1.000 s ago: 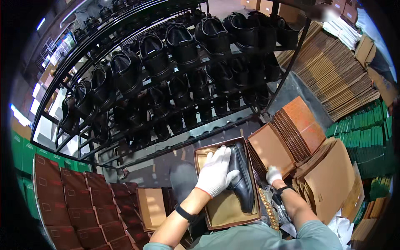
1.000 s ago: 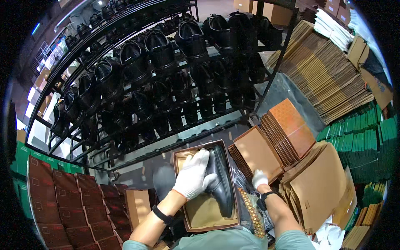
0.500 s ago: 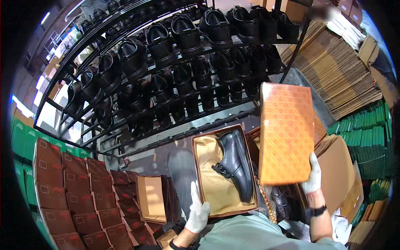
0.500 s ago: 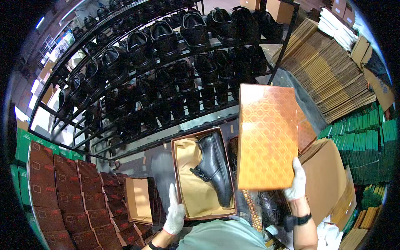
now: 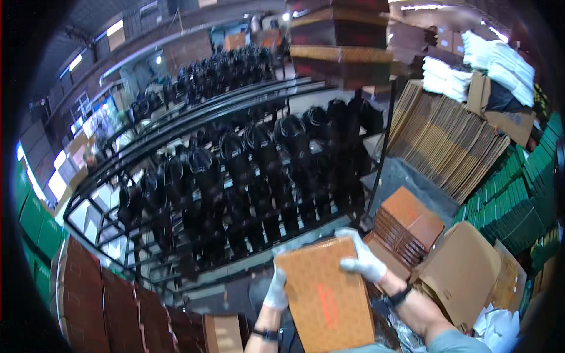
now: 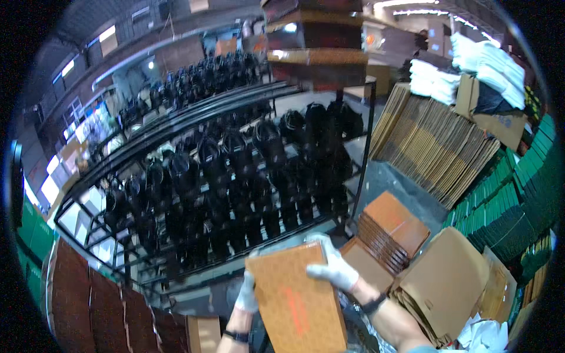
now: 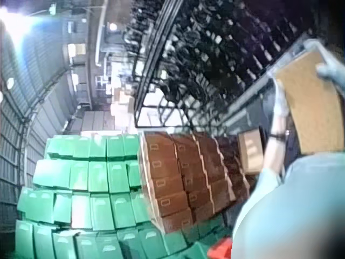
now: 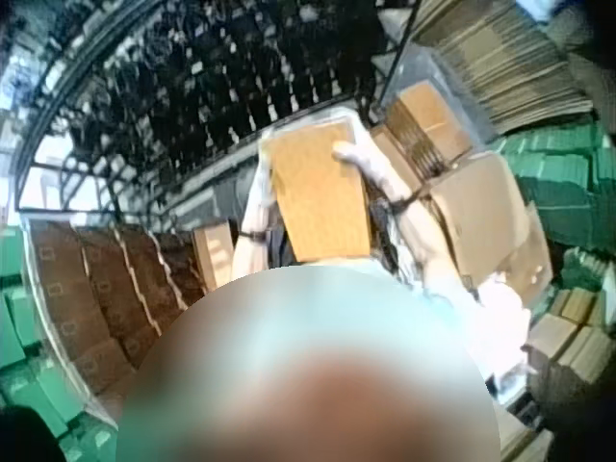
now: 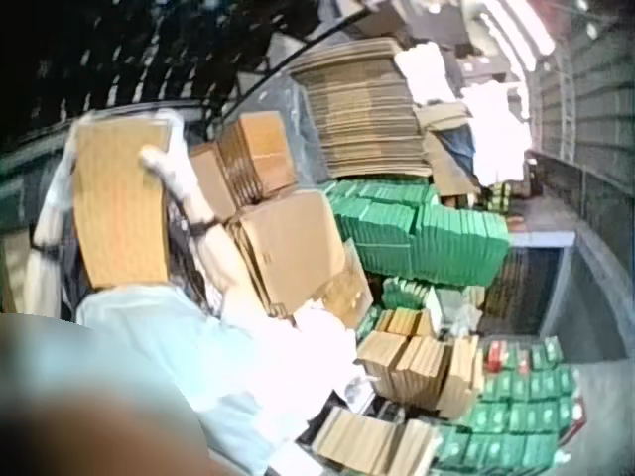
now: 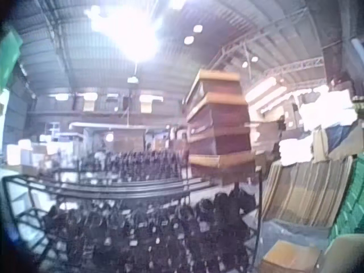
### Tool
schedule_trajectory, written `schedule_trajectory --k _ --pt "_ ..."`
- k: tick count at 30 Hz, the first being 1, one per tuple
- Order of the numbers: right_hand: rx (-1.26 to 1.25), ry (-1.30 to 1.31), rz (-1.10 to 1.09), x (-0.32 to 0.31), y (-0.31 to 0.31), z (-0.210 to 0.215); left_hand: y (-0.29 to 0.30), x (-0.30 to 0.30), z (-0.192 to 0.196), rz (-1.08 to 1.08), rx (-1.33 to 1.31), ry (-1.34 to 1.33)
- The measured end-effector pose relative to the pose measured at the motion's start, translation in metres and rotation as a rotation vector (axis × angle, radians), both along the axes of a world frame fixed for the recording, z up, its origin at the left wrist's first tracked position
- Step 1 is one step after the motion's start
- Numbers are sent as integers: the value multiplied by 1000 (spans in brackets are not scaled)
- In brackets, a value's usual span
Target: The recorder assembles a large cardboard carton, tapes it shut, and then packs individual shoe boxes into it after placing shoes and paper inside them.
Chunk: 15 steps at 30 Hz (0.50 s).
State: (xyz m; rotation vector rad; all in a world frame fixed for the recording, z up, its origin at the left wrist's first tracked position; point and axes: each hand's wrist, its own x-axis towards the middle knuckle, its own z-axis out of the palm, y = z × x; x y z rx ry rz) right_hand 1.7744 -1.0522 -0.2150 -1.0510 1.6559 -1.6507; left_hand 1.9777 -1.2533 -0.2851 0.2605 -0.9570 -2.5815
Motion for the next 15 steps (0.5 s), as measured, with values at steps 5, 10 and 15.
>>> schedule_trajectory --k 5,10,15 --pt "41 -117 -207 13 15 -18 6 -7 -17 258 -346 -213" --pt "115 300 -158 5 35 -70 -25 -16 -15 367 -443 -439" --pt "-3 -737 -199 42 91 7 6 -72 140 243 -513 38"
